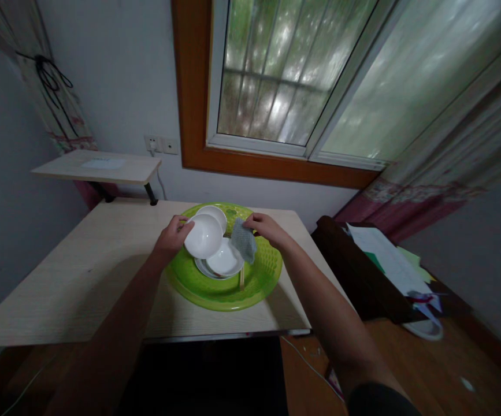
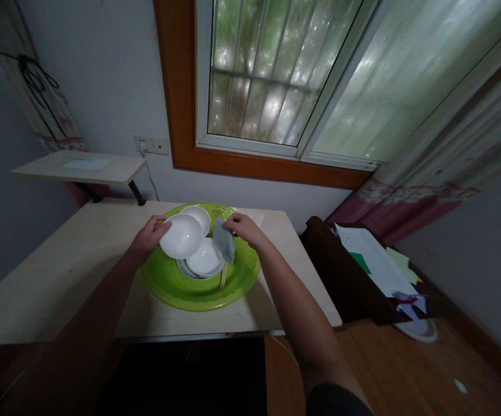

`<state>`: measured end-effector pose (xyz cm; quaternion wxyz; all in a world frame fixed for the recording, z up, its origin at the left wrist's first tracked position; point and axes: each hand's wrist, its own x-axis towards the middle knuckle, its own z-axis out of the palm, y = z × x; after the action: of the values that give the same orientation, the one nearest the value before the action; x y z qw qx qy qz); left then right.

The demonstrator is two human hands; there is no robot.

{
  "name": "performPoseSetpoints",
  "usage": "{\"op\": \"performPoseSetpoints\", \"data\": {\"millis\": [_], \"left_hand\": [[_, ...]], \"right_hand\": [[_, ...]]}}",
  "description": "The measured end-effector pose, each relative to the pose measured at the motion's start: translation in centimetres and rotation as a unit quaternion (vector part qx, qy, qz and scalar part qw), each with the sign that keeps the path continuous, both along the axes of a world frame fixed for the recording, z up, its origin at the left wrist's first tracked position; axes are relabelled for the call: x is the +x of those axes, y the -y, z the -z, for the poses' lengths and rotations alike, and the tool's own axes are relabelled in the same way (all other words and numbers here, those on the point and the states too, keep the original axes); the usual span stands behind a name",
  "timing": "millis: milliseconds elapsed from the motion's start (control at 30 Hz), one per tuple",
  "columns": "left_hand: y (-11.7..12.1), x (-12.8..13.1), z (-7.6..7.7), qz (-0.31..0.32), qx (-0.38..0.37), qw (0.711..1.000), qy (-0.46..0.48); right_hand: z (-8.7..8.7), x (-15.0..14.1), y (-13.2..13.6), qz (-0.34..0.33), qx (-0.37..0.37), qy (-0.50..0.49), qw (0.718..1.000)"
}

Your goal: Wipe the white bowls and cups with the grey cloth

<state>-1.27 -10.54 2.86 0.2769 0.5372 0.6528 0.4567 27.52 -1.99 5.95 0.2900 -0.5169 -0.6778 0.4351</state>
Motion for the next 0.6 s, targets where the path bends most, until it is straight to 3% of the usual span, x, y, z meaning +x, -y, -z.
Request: {"op": "performPoseSetpoints", "data": {"millis": [167,267,367,467,600], "left_hand": [[-0.41,-0.31,0.70,0.002,-0.002,1.000,-0.017],[-0.48,-0.41,0.88,0.006,-0.002,1.000,-0.017],[-0.39,-0.41,0.84,0.009,0.001,1.000,-0.015],[-0.25,-0.32,0.69,0.008,0.001,1.000,-0.017],[-0.16,-0.22,0.58,0.005,0.004,1.000,-0.019]], "right_hand": [[-0.15,0.14,-0.21,-0.006,0.159,0.175,0.972],[-0.55,-0.02,-0.23,-0.002,0.170,0.234,0.957],[-0.75,-0.14,-0.43,-0.028,0.135,0.262,0.955],[-0.67,-0.10,-0.62,-0.041,0.056,0.186,0.980],[-0.44,0.01,-0.47,-0.047,-0.078,-0.019,0.996]]}}
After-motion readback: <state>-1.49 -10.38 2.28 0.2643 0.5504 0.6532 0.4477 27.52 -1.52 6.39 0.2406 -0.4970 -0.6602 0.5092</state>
